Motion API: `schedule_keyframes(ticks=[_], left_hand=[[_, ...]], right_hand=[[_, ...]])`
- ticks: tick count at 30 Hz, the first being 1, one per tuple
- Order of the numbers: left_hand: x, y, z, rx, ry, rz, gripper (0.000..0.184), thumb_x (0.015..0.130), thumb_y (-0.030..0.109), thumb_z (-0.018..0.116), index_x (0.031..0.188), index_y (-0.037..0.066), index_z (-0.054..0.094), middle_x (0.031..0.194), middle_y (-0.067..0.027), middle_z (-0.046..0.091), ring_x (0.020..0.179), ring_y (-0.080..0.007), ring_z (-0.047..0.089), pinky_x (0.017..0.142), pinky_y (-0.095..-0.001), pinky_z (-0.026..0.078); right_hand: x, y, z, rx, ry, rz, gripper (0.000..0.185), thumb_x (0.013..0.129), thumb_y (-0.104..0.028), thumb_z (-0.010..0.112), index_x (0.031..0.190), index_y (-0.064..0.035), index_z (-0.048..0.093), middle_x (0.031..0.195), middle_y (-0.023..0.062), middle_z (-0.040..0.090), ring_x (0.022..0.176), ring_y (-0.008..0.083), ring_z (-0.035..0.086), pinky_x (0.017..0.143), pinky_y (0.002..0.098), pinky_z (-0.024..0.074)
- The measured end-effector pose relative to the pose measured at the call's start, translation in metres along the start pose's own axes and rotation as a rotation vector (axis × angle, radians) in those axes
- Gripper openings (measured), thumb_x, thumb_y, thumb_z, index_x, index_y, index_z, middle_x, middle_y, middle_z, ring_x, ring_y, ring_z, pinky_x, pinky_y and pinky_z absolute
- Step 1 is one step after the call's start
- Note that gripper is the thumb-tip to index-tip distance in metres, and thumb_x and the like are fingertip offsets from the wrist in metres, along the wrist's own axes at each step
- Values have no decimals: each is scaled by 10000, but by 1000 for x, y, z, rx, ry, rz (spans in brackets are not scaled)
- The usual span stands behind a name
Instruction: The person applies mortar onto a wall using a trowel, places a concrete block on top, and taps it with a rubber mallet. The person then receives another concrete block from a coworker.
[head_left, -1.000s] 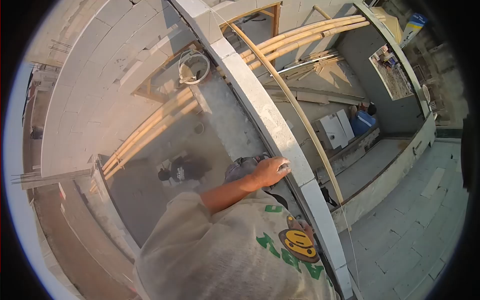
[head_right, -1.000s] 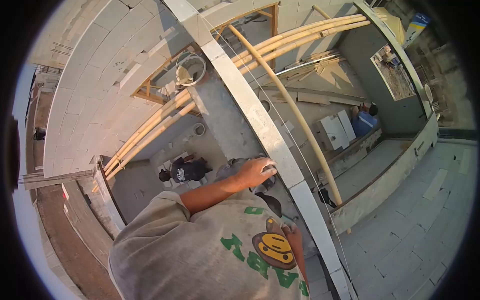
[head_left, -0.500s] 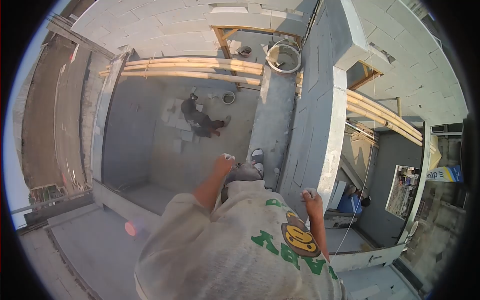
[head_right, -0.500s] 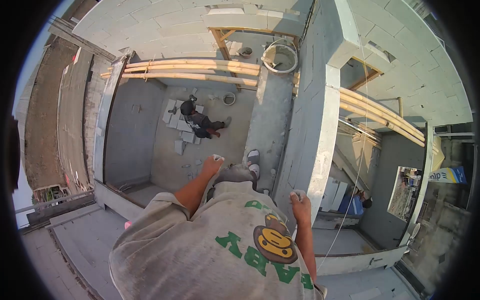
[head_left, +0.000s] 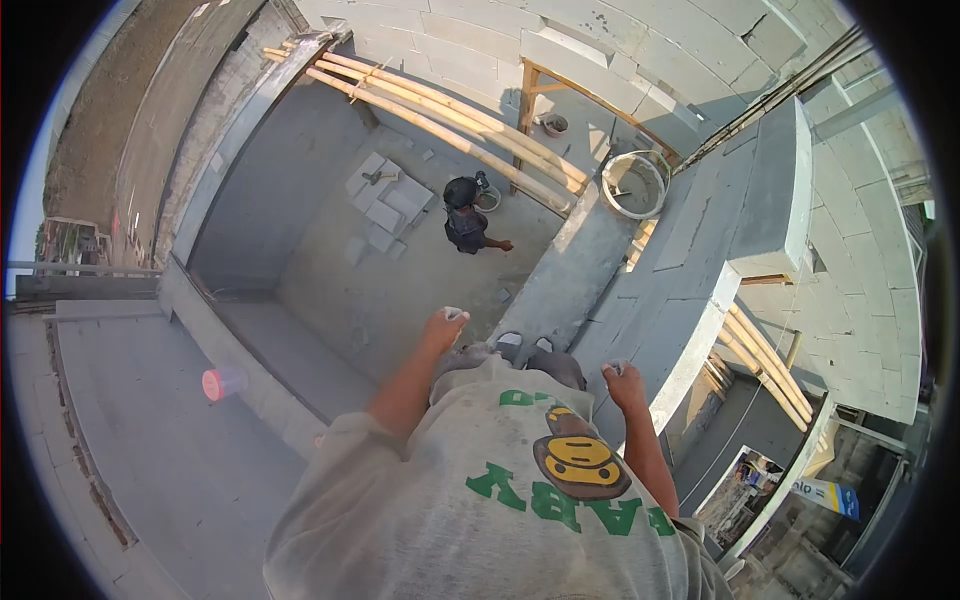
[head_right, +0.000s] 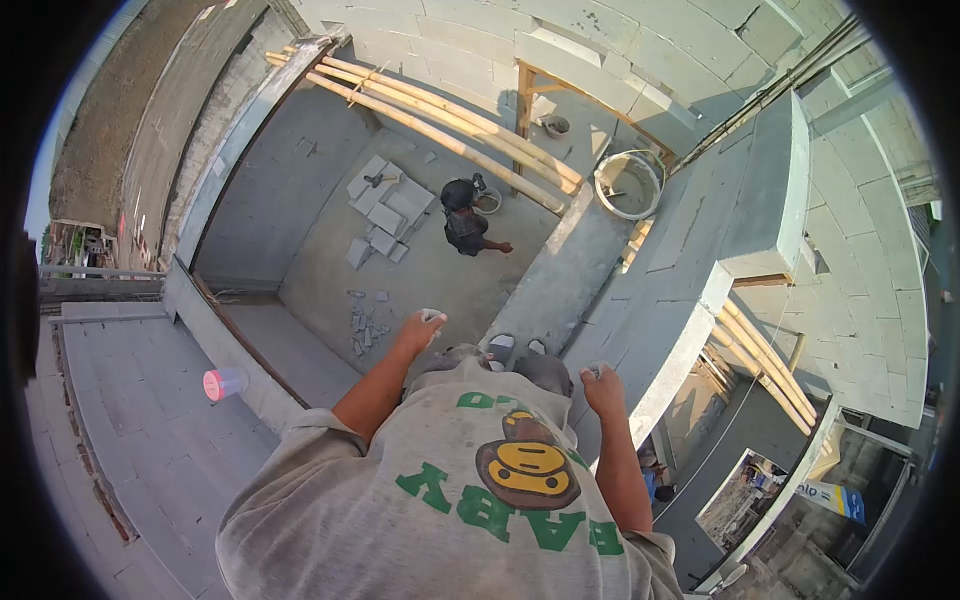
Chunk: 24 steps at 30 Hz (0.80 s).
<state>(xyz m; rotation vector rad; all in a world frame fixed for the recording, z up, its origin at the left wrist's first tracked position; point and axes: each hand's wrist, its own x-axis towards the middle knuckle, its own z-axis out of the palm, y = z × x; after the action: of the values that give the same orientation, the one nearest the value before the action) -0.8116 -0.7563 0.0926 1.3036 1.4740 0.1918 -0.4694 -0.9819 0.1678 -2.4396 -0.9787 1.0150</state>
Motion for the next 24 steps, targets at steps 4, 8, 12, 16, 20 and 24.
schedule_keyframes(ticks=[4,8,12,16,20,24], left_hand=[[-9,-50,-10,-108,131,-127,378,821,323,666,988,-16,665,791,-78,658,643,-144,599,591,-295,479],[-26,-143,-28,217,369,-211,402,789,366,674,913,-16,679,752,-78,653,632,-164,605,589,-329,480],[-74,-139,-45,111,422,-286,383,794,353,671,912,-11,675,749,-77,654,606,-174,601,568,-336,469],[-94,-114,-36,9,311,-634,481,861,439,581,1081,13,624,1133,-211,616,1000,-361,605,854,-425,478],[-67,16,-13,-12,227,-465,467,853,361,623,1115,-26,617,982,-129,649,858,-222,626,723,-336,484],[-31,129,9,-122,313,-319,515,870,352,610,1208,-36,567,1029,-128,651,890,-187,628,787,-304,474]], right_hand=[[45,-50,0,-238,-141,-92,401,842,-350,585,1031,1,635,980,232,652,952,370,625,833,441,477],[118,-67,45,-439,-464,-347,436,851,-381,566,1107,-32,620,1084,211,643,1034,383,605,901,453,466],[160,-103,65,-654,-593,-512,410,833,-354,566,1095,-50,648,1105,182,649,1051,351,612,903,435,478],[207,-98,80,-804,-783,-579,329,778,-272,571,1005,-67,694,1068,169,666,990,341,638,850,450,500],[240,-96,78,-793,-853,-624,303,742,-252,581,939,-66,717,1035,158,678,957,333,655,815,450,521],[257,-119,59,-812,-947,-549,317,729,-228,583,967,-62,712,1045,162,675,981,329,651,835,442,517]])
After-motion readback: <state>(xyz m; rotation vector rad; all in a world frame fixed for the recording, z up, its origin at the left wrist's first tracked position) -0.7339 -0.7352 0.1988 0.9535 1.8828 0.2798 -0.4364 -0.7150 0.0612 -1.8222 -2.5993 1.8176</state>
